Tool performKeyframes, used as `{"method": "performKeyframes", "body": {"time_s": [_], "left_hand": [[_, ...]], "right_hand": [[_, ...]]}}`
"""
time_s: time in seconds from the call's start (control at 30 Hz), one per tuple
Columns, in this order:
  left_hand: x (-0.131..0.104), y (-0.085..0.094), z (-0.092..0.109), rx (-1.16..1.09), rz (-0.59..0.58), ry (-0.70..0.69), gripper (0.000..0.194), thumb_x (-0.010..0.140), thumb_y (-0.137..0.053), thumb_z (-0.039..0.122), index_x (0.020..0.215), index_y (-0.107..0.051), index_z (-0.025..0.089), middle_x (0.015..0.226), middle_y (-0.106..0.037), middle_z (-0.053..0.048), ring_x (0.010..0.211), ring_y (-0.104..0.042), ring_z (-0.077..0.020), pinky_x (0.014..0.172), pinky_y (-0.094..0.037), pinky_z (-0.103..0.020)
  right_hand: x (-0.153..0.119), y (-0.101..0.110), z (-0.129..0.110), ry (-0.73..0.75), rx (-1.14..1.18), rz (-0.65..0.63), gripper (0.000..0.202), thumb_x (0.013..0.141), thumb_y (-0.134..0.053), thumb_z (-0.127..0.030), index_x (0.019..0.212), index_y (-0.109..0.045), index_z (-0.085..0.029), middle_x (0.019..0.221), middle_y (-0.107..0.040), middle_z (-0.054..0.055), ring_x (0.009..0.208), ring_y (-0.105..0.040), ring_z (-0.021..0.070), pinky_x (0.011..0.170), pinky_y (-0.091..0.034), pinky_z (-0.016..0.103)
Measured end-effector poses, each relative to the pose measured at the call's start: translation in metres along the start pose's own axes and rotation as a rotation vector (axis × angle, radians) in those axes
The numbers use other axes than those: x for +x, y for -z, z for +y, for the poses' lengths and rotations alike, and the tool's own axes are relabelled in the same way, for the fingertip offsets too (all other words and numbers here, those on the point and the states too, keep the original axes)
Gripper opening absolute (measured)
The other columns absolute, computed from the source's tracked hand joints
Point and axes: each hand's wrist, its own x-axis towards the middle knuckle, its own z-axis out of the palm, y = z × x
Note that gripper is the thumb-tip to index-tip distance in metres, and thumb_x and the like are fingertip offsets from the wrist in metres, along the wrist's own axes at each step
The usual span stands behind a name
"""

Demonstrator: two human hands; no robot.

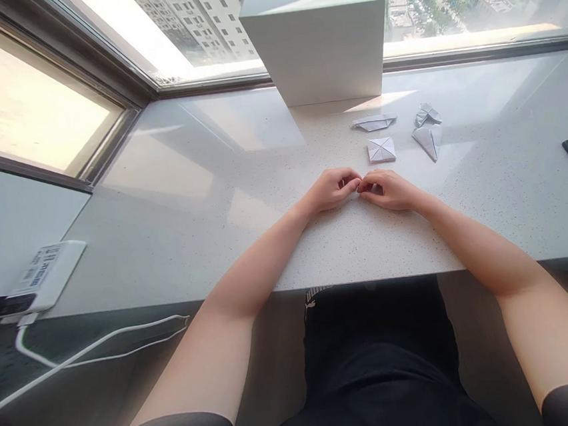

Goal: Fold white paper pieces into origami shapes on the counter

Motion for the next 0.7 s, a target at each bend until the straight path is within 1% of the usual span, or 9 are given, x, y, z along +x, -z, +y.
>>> {"method": "performKeyframes", "body": {"time_s": [0.3,0.37,0.43,0.5,0.57,0.63,0.7], "left_hand": [[0.0,0.0,0.0,0.004,0.002,-0.001,0.03,0.111,-0.068,0.041,0.11,-0.089,0.02,0.104,-0.091,-0.009,0.087,-0.071,-0.0221,0.086,-0.056,-0.037],[0.0,-0.001,0.0,-0.002,-0.003,-0.001,0.029,0.111,-0.068,0.041,0.11,-0.089,0.02,0.103,-0.09,-0.009,0.088,-0.071,-0.0221,0.087,-0.056,-0.037],[0.0,-0.001,0.0,-0.009,-0.003,-0.003,0.028,0.112,-0.069,0.04,0.109,-0.088,0.02,0.101,-0.089,-0.009,0.087,-0.071,-0.022,0.087,-0.056,-0.038],[0.0,0.0,0.001,-0.017,0.002,-0.006,0.027,0.112,-0.069,0.04,0.108,-0.087,0.02,0.098,-0.087,-0.008,0.086,-0.071,-0.0218,0.087,-0.057,-0.038],[0.0,0.0,0.002,-0.025,0.008,0.001,0.026,0.112,-0.07,0.039,0.108,-0.086,0.02,0.097,-0.086,-0.008,0.086,-0.071,-0.0218,0.087,-0.057,-0.038],[0.001,0.001,0.002,-0.038,0.008,0.018,0.025,0.112,-0.071,0.039,0.108,-0.086,0.02,0.098,-0.086,-0.008,0.086,-0.071,-0.0217,0.087,-0.058,-0.038],[0.001,0.001,0.002,-0.068,0.015,0.038,0.026,0.114,-0.07,0.04,0.109,-0.085,0.02,0.098,-0.087,-0.008,0.086,-0.07,-0.0212,0.087,-0.058,-0.038]], "right_hand": [[0.0,-0.001,0.001,-0.005,0.002,0.004,0.017,0.109,-0.078,-0.043,0.104,-0.087,-0.029,0.101,-0.088,0.008,0.092,-0.079,0.0286,0.087,-0.063,0.045],[-0.001,-0.001,0.0,-0.002,0.021,0.006,0.02,0.109,-0.078,-0.046,0.103,-0.087,-0.029,0.1,-0.088,0.008,0.089,-0.078,0.028,0.086,-0.065,0.045],[-0.001,0.003,0.001,0.003,0.048,0.042,0.025,0.11,-0.079,-0.052,0.102,-0.086,-0.03,0.1,-0.088,0.008,0.086,-0.077,0.0281,0.086,-0.067,0.048],[-0.002,0.012,0.008,-0.011,0.056,0.16,0.028,0.111,-0.079,-0.058,0.103,-0.086,-0.032,0.101,-0.089,0.008,0.088,-0.078,0.0294,0.089,-0.069,0.051],[-0.003,0.027,0.022,-0.049,0.034,0.352,0.03,0.111,-0.079,-0.062,0.105,-0.085,-0.033,0.104,-0.088,0.009,0.094,-0.081,0.0308,0.093,-0.072,0.053],[-0.006,0.047,0.045,-0.101,0.003,0.543,0.032,0.11,-0.078,-0.064,0.108,-0.082,-0.032,0.106,-0.087,0.009,0.098,-0.083,0.0307,0.094,-0.073,0.052],[-0.009,0.069,0.073,-0.177,-0.055,0.718,0.031,0.11,-0.075,-0.061,0.109,-0.078,-0.031,0.108,-0.086,0.011,0.105,-0.085,0.0324,0.096,-0.073,0.053]]}}
